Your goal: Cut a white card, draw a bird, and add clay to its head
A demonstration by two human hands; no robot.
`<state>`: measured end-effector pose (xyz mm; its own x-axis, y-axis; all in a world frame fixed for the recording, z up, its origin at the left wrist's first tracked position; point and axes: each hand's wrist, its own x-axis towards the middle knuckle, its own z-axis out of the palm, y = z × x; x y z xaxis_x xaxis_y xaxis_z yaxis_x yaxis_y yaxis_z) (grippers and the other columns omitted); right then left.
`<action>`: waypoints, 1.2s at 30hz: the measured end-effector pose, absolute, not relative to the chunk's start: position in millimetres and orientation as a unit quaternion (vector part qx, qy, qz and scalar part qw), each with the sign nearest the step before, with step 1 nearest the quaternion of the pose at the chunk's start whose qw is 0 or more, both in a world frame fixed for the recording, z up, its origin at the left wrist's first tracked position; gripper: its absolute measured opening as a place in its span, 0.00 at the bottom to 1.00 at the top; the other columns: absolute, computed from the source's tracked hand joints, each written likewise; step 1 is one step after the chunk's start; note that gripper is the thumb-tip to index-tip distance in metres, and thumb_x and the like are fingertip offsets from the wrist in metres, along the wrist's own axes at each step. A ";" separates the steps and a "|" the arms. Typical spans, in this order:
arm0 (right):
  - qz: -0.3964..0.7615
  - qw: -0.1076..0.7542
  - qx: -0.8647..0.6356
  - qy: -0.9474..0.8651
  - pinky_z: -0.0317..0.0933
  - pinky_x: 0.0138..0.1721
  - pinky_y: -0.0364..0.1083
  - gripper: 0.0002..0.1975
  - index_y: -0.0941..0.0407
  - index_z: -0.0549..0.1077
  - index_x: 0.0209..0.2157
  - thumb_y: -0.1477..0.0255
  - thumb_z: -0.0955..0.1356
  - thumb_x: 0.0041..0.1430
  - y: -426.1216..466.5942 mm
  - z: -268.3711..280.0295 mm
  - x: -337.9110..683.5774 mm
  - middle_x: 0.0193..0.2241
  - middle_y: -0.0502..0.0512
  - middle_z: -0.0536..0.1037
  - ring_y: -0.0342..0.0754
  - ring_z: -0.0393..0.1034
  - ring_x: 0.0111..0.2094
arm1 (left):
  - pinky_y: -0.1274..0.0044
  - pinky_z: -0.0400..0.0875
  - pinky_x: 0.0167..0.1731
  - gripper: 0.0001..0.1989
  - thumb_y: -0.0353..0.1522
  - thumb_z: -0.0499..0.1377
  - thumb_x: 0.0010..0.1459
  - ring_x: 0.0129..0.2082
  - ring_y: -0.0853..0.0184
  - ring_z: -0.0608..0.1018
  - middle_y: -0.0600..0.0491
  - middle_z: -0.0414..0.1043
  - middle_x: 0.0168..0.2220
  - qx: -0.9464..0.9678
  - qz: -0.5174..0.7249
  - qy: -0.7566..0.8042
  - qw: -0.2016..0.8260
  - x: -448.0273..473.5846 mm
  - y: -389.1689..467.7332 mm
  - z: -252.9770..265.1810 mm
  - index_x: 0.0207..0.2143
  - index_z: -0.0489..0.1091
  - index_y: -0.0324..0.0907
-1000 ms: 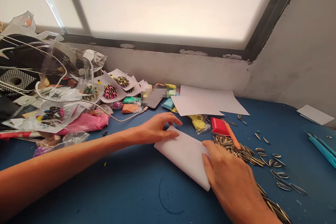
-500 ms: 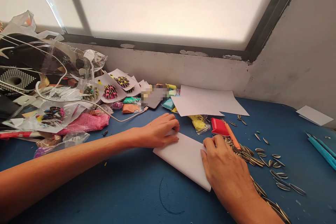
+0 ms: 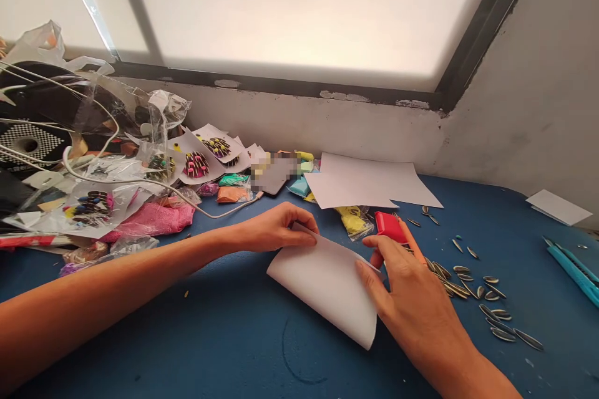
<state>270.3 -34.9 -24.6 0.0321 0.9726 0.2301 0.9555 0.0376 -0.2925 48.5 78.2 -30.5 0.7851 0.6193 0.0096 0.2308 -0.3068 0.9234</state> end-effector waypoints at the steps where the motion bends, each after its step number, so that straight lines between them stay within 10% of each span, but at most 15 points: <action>1: 0.050 0.207 -0.701 -0.681 0.63 0.22 0.47 0.22 0.52 0.72 0.41 0.51 0.60 0.58 -36.2 -21.2 269.8 0.30 0.54 0.78 0.48 0.69 0.22 | 0.80 0.63 0.31 0.07 0.32 0.60 0.53 0.31 0.71 0.72 0.55 0.72 0.31 0.757 0.201 0.266 0.561 48.1 79.0 -31.4 0.34 0.74 0.37; 8: 0.385 0.378 -0.708 -0.455 0.71 0.22 0.48 0.37 0.54 0.74 0.47 0.43 0.71 0.41 -43.8 -5.0 260.7 0.32 0.57 0.83 0.56 0.78 0.27 | 0.80 0.64 0.32 0.12 0.35 0.67 0.47 0.29 0.72 0.72 0.54 0.73 0.29 0.610 0.267 0.287 0.689 51.8 76.8 -36.3 0.31 0.73 0.35; 36: 0.397 0.414 -0.690 -0.442 0.62 0.16 0.43 0.28 0.52 0.75 0.47 0.47 0.69 0.52 -43.0 -19.7 271.7 0.24 0.52 0.79 0.49 0.71 0.20 | 0.79 0.66 0.35 0.16 0.39 0.67 0.51 0.31 0.71 0.73 0.52 0.75 0.32 0.630 0.219 0.267 0.695 48.7 72.4 -32.0 0.37 0.77 0.36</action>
